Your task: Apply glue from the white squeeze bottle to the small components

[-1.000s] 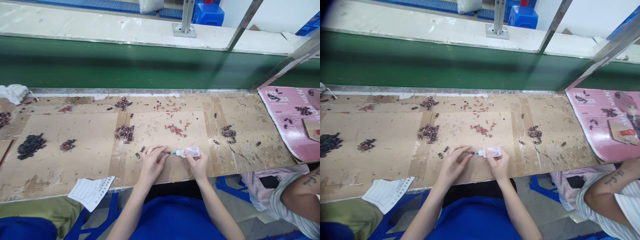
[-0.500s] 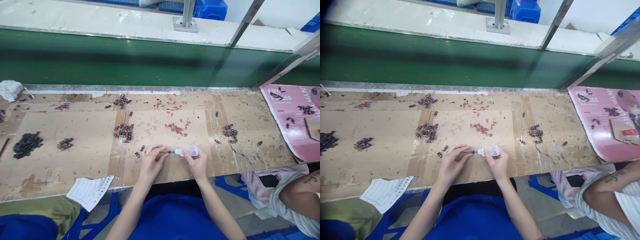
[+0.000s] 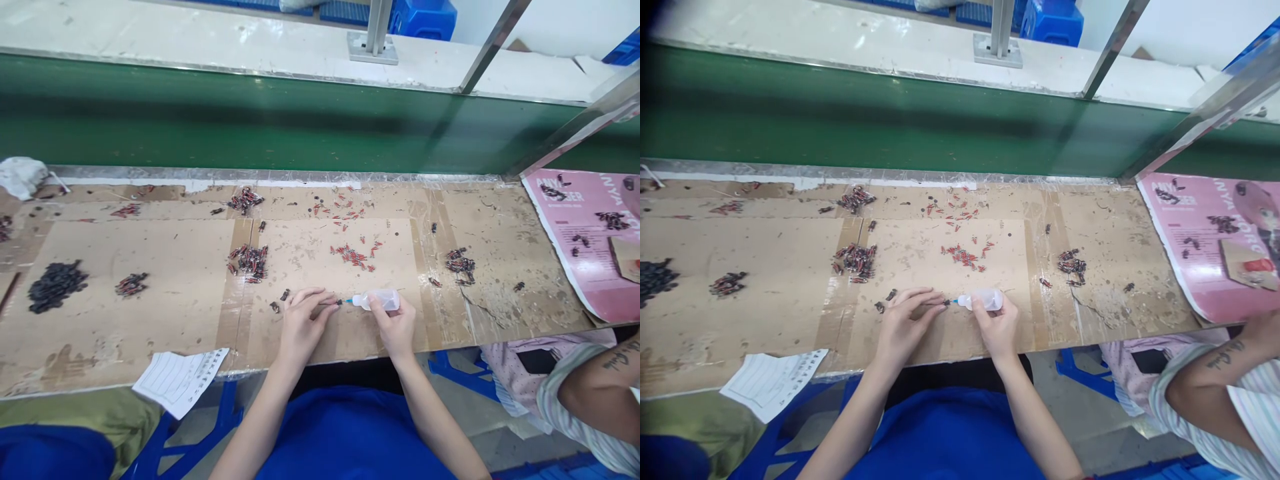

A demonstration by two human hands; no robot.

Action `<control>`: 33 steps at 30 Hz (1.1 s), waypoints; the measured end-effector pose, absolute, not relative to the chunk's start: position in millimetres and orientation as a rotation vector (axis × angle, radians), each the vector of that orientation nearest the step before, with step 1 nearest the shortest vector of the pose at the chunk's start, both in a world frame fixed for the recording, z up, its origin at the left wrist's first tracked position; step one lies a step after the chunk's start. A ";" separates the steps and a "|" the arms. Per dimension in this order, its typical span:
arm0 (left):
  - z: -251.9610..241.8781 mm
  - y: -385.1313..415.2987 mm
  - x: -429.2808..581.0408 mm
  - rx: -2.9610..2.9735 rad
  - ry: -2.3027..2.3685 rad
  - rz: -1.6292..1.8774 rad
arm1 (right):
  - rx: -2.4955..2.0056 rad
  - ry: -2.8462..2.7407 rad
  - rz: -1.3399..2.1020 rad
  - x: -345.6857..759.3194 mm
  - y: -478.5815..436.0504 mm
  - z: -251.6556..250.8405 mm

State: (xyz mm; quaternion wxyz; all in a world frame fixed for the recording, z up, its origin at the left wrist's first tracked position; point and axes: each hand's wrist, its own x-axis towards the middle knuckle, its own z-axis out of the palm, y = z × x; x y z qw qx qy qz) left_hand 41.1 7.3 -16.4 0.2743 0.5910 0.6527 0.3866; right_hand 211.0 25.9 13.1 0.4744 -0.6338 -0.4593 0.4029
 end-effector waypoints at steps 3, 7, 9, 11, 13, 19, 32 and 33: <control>-16.5 7.7 40.9 1.585 1.755 1.038 | -1.550 -1.137 0.995 211.0 25.4 13.6; -16.2 7.9 41.6 1.590 1.765 1.033 | -1.563 -1.165 1.020 211.8 25.6 14.0; -15.7 7.4 42.6 1.594 1.778 1.040 | -1.571 -1.182 1.021 212.3 26.0 14.0; -14.8 6.5 43.6 1.603 1.798 1.044 | -1.572 -1.180 1.013 212.7 26.2 13.9; -13.9 5.6 44.3 1.609 1.813 1.041 | -1.568 -1.155 1.008 212.9 26.5 14.1; -14.6 5.5 45.3 1.612 1.811 1.048 | -1.553 -1.093 1.020 213.4 28.0 14.2; -15.6 -3.9 23.5 1.378 1.635 1.306 | -1.721 -1.692 0.321 250.8 55.0 29.4; -15.9 -3.9 22.0 1.380 1.617 1.299 | -1.687 -1.768 0.295 252.5 64.6 31.4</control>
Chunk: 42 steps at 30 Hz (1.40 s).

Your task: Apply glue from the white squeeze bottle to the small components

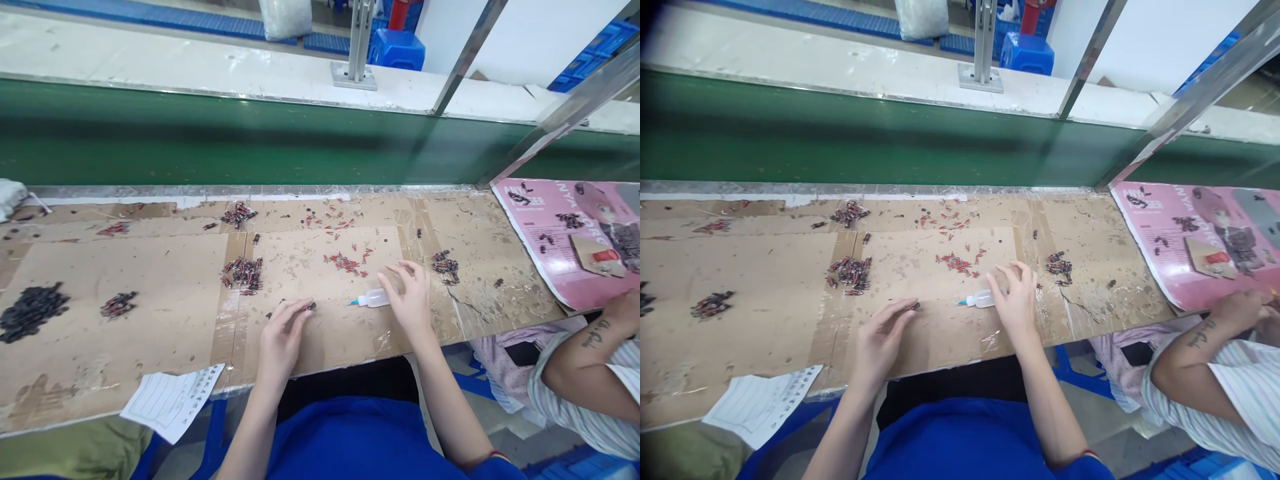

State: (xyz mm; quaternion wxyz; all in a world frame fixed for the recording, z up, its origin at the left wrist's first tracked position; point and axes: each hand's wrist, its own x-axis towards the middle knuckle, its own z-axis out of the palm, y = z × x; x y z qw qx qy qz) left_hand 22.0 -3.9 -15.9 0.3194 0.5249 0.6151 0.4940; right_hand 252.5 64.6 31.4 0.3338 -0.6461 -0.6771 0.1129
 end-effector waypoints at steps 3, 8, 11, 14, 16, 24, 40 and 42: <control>-16.7 -3.7 20.9 1.370 1.561 1.302 | -1.572 -2.090 0.484 250.2 94.9 34.6; -18.7 -6.2 25.2 1.226 1.557 1.330 | -1.652 -2.328 0.703 234.8 121.4 36.0; -18.7 -7.8 28.1 1.125 1.562 1.323 | -1.679 -2.340 0.698 232.0 121.1 36.7; -14.8 -7.1 31.2 1.097 1.563 1.353 | -1.692 -2.334 0.679 237.8 118.4 36.4; -10.9 -6.3 33.0 1.102 1.572 1.378 | -1.685 -2.326 0.669 244.8 117.1 35.8; -4.7 -8.3 36.6 1.165 1.614 1.334 | -1.687 -2.412 0.566 258.3 115.6 40.3; 14.3 -2.1 50.4 1.110 1.550 1.283 | -0.634 -2.669 0.307 226.5 68.9 64.6; 13.7 -2.5 50.0 1.129 1.532 1.270 | -0.627 -2.687 0.282 226.4 69.0 63.3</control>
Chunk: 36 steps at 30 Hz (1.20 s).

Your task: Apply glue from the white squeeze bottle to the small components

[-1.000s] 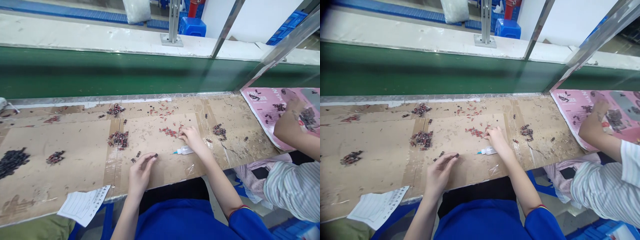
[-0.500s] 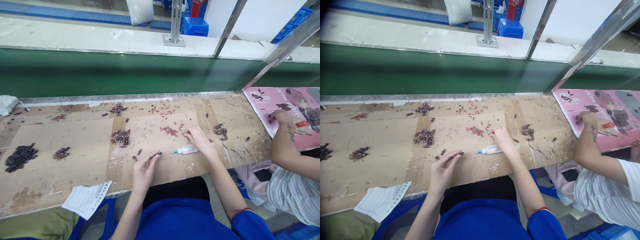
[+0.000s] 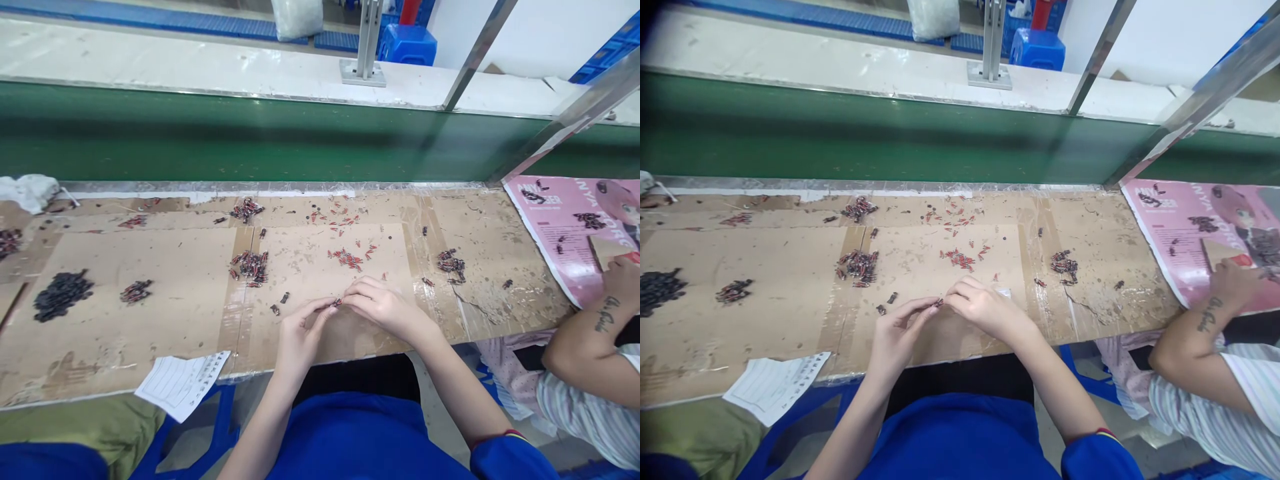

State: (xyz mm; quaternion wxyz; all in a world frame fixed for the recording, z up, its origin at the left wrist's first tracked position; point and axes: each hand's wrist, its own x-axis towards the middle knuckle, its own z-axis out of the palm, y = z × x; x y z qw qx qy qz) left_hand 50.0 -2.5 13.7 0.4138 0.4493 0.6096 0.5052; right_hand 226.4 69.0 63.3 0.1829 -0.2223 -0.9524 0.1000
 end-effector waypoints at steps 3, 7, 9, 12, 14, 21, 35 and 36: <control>12.9 -2.3 49.9 1.146 1.508 1.269 | -0.602 -2.721 0.252 226.3 68.4 63.0; 12.8 -0.8 50.8 1.107 1.481 1.262 | -0.550 -2.749 0.191 226.7 67.6 64.8; 13.2 0.4 51.8 1.061 1.450 1.239 | -0.547 -2.768 0.147 227.2 67.6 66.1; 15.0 2.4 53.3 0.980 1.382 1.217 | -0.540 -2.799 0.095 227.8 66.9 69.0; 17.0 3.6 53.8 0.937 1.345 1.206 | -0.530 -2.817 0.038 227.6 65.8 71.2; 23.4 6.6 54.9 0.898 1.318 1.181 | -0.469 -2.783 0.009 227.9 65.3 68.7; 33.5 3.7 72.6 0.955 1.308 1.266 | -1.236 -1.468 1.322 220.8 34.6 46.9; 33.3 3.4 74.2 0.971 1.322 1.271 | -1.230 -1.463 1.270 218.6 32.2 47.5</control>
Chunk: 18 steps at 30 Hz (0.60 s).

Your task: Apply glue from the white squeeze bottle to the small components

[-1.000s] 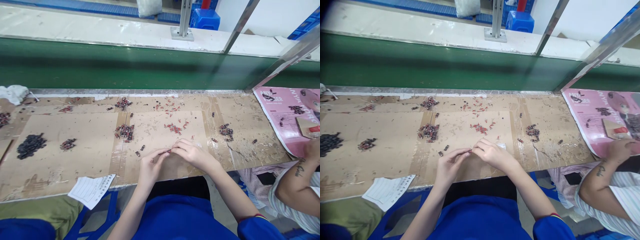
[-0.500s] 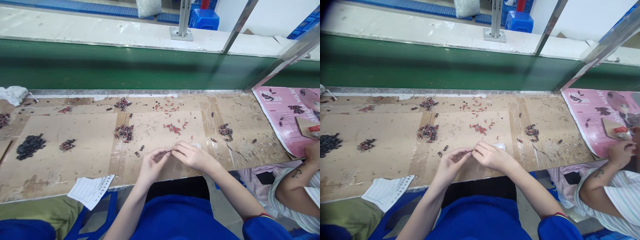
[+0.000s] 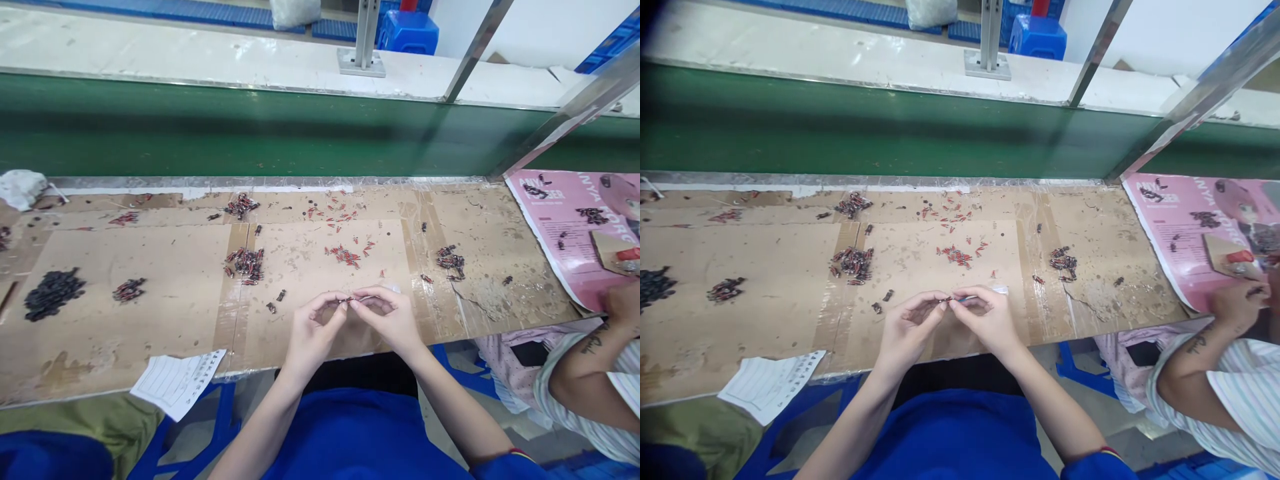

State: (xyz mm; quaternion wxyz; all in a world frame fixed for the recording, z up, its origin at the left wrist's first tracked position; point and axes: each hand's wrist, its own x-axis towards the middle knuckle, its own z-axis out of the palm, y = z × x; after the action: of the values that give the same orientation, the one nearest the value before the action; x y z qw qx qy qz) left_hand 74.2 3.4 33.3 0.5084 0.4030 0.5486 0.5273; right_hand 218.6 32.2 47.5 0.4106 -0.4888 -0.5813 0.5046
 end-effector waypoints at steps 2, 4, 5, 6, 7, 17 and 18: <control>33.2 3.0 78.0 1.017 1.343 1.282 | -1.200 -1.514 1.121 215.5 29.0 49.8; 34.7 3.3 80.9 1.085 1.335 1.270 | -1.163 -1.597 0.982 216.4 28.4 52.7; 36.0 3.7 81.0 1.130 1.329 1.253 | -1.156 -1.639 0.923 219.2 29.2 54.0; 37.3 4.4 79.8 1.181 1.339 1.234 | -1.166 -1.674 0.864 224.0 31.0 55.0; 38.4 5.1 76.8 1.243 1.366 1.214 | -1.195 -1.695 0.795 230.9 33.6 55.7; 4.2 11.2 -5.6 1.794 2.165 0.928 | -1.523 -2.095 0.147 309.6 58.2 50.1; 0.5 11.4 -9.1 1.803 2.193 0.888 | -1.466 -2.222 0.246 308.2 58.1 47.7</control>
State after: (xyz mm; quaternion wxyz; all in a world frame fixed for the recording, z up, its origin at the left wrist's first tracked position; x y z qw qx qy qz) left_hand -9.1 11.4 0.5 0.0833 0.6040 0.7347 0.2975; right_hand 308.2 58.1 47.7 0.2323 -0.5333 -0.8085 0.0894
